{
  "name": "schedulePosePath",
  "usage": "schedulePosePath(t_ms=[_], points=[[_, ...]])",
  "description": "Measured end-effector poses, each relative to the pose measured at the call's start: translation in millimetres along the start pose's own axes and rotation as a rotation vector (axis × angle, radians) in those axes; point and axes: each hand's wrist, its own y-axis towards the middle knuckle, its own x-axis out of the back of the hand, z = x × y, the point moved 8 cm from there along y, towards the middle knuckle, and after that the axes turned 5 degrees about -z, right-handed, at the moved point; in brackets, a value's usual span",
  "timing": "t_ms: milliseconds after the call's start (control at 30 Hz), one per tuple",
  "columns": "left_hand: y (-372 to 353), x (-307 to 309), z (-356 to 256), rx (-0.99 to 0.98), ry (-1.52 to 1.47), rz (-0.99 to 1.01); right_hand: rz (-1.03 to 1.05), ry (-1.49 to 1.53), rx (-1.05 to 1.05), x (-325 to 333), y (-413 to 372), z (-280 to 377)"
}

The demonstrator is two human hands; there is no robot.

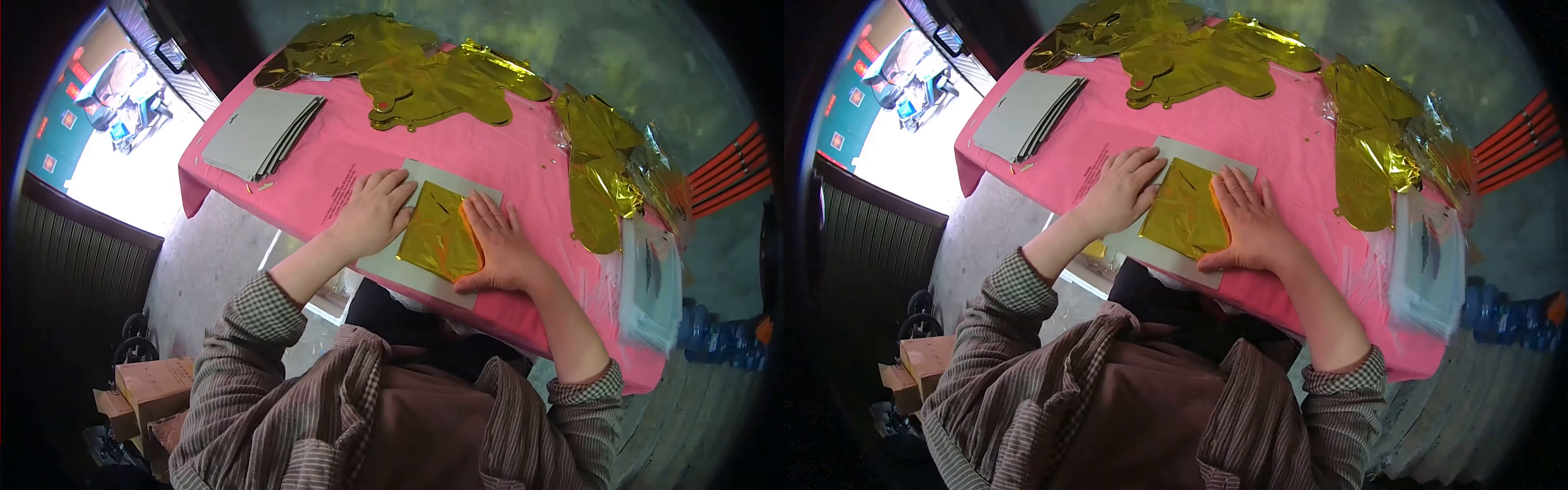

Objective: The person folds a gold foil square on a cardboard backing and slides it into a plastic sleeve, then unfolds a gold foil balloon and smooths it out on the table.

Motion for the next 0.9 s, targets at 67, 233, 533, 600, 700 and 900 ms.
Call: schedulePosePath(t_ms=[67, 233, 533, 600, 700, 900], points=[[11.8, -11.7, -0.8, -0.02, -0.017, 0.002, -0.008, 0.006, -0.044, 2.0, -0.9, -14.0], [48.1, -39.4, -1.8, -0.084, -0.122, -0.003, -0.009, -0.028, -0.127, 11.3, -3.5, -44.8], [59.7, -22.8, -3.6, 0.05, -0.017, 0.047, 0.001, -0.02, -0.164, 12.3, -4.3, -52.2], [61.2, -20.2, -2.2, 0.061, -0.072, -0.009, 0.003, -0.036, -0.159, 12.0, -4.8, -53.1], [63.2, -21.3, -12.5, -0.019, 0.0, 0.008, 0.009, -0.022, -0.158, 12.3, -2.7, -51.8], [65.7, -36.4, -30.6, -0.058, 0.212, 0.21, 0.0, -0.042, -0.163, 12.2, -4.2, -51.7]])
